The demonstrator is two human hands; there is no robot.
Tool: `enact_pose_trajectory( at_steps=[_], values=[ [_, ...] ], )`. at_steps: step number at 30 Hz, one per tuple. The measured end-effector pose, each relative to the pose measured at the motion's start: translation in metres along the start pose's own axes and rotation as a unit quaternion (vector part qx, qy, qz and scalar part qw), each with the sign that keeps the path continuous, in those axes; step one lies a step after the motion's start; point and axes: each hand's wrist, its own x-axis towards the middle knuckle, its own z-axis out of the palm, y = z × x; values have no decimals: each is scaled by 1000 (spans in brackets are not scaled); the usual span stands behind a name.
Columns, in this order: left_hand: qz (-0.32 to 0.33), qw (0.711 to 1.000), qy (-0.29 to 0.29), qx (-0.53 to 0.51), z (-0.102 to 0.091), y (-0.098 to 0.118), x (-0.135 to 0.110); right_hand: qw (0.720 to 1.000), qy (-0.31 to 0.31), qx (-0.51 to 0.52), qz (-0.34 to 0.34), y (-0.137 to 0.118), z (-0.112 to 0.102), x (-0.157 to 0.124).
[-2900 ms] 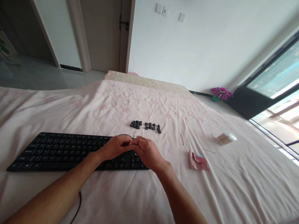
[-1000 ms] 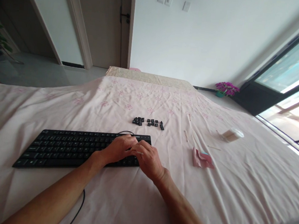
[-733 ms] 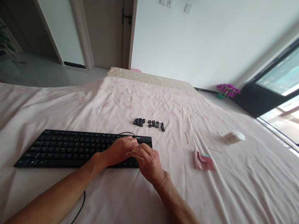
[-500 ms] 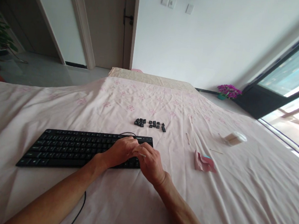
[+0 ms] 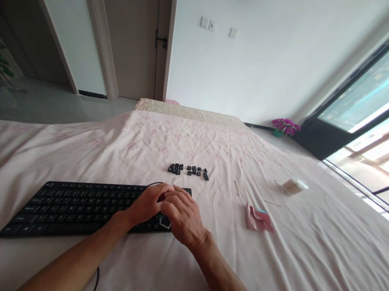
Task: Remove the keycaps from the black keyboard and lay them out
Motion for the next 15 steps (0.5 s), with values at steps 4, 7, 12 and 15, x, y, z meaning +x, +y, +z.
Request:
enact_pose_trajectory(
  at_steps=[4,7,12,15],
  values=[
    [-77,992,28,-93,0,-3,1,990,20,-48,134,12,-2,-4],
    [-107,984,46,-133,-1,-4,2,966,29,-37,253,21,-2,-5],
    [-94,979,33,-180,1,-2,1,961,2,23,277,21,8,-5],
    [-94,977,16,-190,1,0,1,958,5,35,284,21,12,-5]
  ],
)
